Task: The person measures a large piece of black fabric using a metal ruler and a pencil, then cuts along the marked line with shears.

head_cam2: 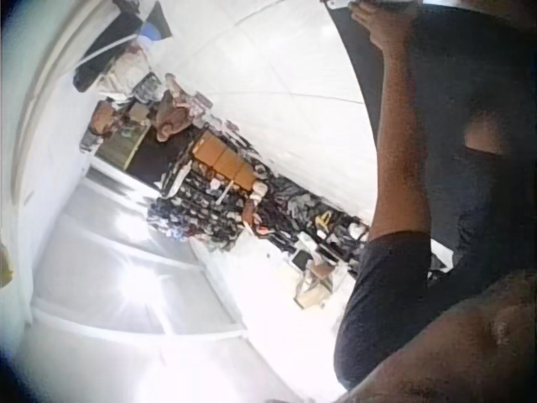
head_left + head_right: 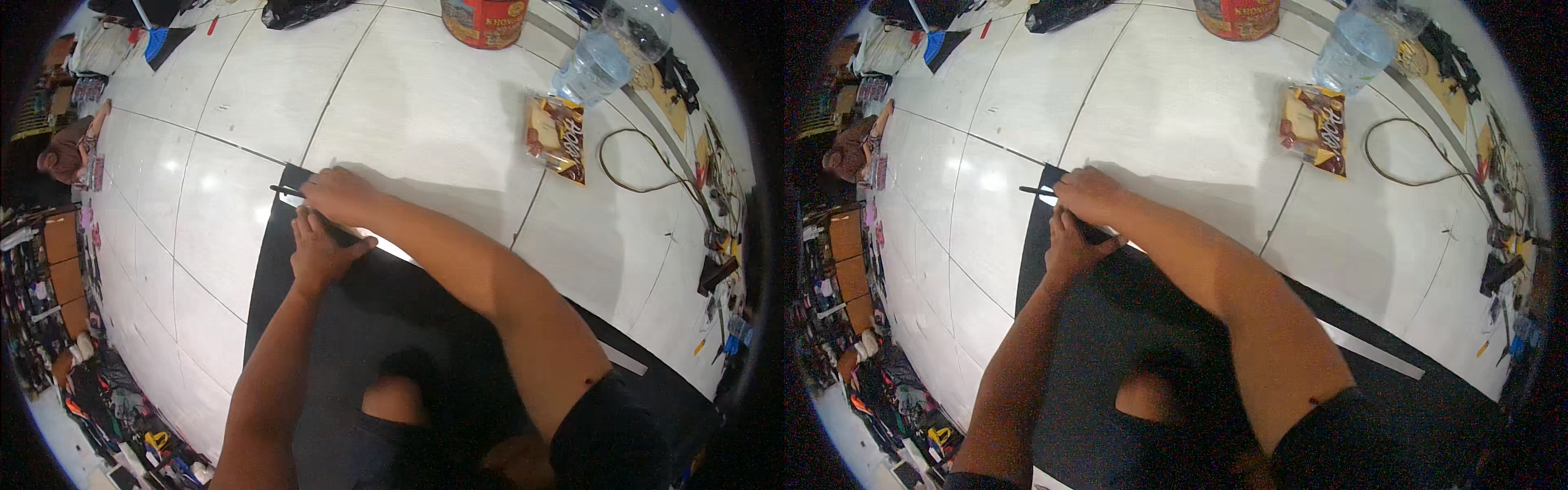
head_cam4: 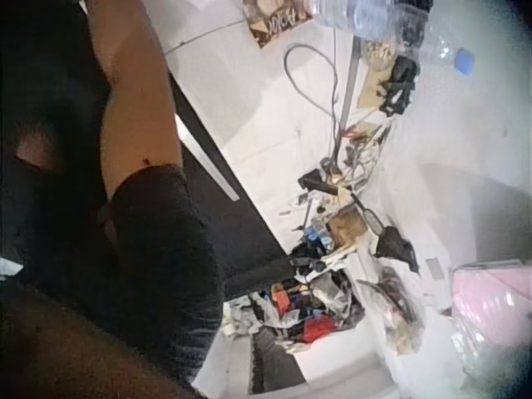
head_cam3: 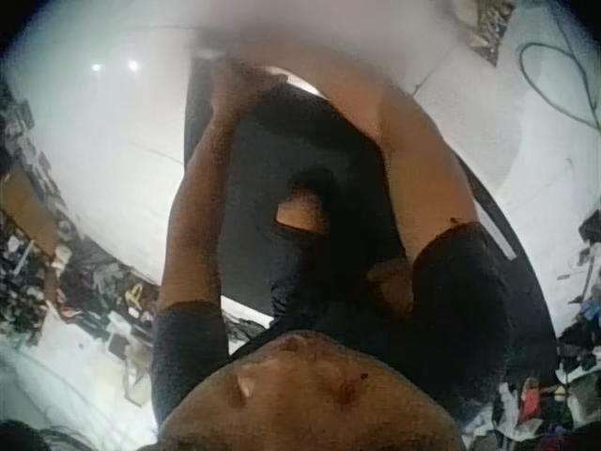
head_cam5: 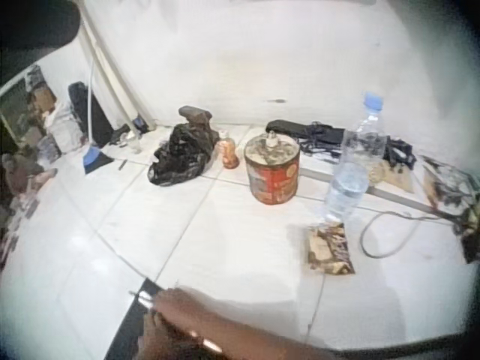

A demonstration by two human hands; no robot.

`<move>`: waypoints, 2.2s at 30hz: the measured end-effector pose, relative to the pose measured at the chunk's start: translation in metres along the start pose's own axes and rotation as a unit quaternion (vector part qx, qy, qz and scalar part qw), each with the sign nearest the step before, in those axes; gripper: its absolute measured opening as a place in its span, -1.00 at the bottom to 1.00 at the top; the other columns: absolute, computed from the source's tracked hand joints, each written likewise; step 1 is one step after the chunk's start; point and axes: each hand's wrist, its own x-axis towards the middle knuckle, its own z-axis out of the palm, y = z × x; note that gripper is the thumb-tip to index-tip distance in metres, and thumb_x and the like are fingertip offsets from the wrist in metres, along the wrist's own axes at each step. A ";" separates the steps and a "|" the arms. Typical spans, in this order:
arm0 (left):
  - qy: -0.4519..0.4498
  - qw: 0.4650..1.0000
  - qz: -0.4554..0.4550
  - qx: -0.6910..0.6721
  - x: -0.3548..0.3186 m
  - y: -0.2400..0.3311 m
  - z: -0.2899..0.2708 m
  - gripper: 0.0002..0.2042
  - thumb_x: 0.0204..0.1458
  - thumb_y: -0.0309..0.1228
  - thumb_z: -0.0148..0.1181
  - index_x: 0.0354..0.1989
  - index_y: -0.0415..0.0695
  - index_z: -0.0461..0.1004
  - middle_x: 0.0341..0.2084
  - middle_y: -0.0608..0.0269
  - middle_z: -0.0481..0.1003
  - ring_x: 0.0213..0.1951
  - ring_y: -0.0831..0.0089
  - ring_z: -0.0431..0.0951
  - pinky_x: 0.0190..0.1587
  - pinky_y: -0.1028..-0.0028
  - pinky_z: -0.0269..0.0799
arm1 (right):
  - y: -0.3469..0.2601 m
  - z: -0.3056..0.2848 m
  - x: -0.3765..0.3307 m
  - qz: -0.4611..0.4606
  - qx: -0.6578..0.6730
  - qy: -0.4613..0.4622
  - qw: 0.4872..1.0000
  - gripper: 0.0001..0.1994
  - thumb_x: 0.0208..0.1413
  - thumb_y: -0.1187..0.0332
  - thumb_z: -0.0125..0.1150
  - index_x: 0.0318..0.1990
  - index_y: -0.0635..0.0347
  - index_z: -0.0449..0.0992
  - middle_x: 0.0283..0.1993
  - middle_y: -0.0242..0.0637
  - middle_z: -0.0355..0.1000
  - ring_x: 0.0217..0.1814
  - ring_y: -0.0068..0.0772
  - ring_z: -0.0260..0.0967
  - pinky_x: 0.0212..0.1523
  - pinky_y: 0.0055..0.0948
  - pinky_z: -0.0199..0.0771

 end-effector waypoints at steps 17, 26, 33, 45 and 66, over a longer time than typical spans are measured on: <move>-0.049 0.997 -0.058 0.010 -0.008 0.008 -0.006 0.18 -0.35 0.22 0.37 0.30 -0.33 -0.12 0.33 -0.13 -0.14 0.35 0.03 -0.09 0.23 0.00 0.13 | -0.023 -0.129 -0.278 0.107 0.025 -0.179 0.978 -0.78 0.14 0.28 0.05 -0.10 0.06 0.46 -0.11 -0.28 0.43 0.01 -0.24 0.34 0.05 -0.15 0.28; -0.045 0.999 -0.026 0.010 0.000 -0.004 0.009 0.17 -0.33 0.25 0.34 0.29 -0.40 -0.07 0.32 -0.19 -0.11 0.32 -0.05 -0.02 0.26 0.07 0.12 | -0.121 -0.244 -0.591 0.508 -0.176 -0.166 0.827 -0.72 0.07 0.45 0.07 -0.03 0.11 0.43 -0.12 -0.14 0.44 -0.04 -0.05 0.37 0.01 -0.16 0.33; 0.051 0.977 0.204 -0.038 -0.019 -0.020 0.054 -0.29 0.11 0.04 0.02 0.32 -0.18 0.04 0.30 -0.16 0.00 0.33 -0.09 -0.04 0.29 0.01 -0.03 | -0.156 -0.181 -0.583 0.574 -0.094 0.155 0.798 -0.71 0.13 0.33 0.08 -0.03 0.26 0.37 0.04 0.02 0.36 0.11 0.06 0.30 0.11 -0.08 0.29; 0.089 0.951 0.295 -0.029 -0.151 -0.060 0.096 -0.47 0.06 -0.09 0.14 0.04 -0.28 0.34 0.04 -0.17 0.30 0.07 -0.09 0.29 0.10 0.09 0.19 | -0.249 -0.075 -0.653 0.590 -0.171 0.153 0.775 -0.63 0.11 0.28 0.16 0.04 0.21 0.34 0.31 0.00 0.12 0.37 0.04 0.01 0.28 0.03 0.01; 0.184 0.936 0.201 -0.222 -0.215 -0.157 0.147 -0.65 0.07 -0.32 0.11 -0.05 -0.31 0.39 -0.10 -0.07 0.39 -0.04 0.02 0.39 0.05 0.25 0.29 | -0.249 -0.060 -0.625 0.491 -0.202 0.232 0.815 -0.58 -0.05 0.14 0.33 -0.08 0.13 0.43 0.15 -0.13 0.29 0.28 -0.03 0.13 0.26 -0.11 0.09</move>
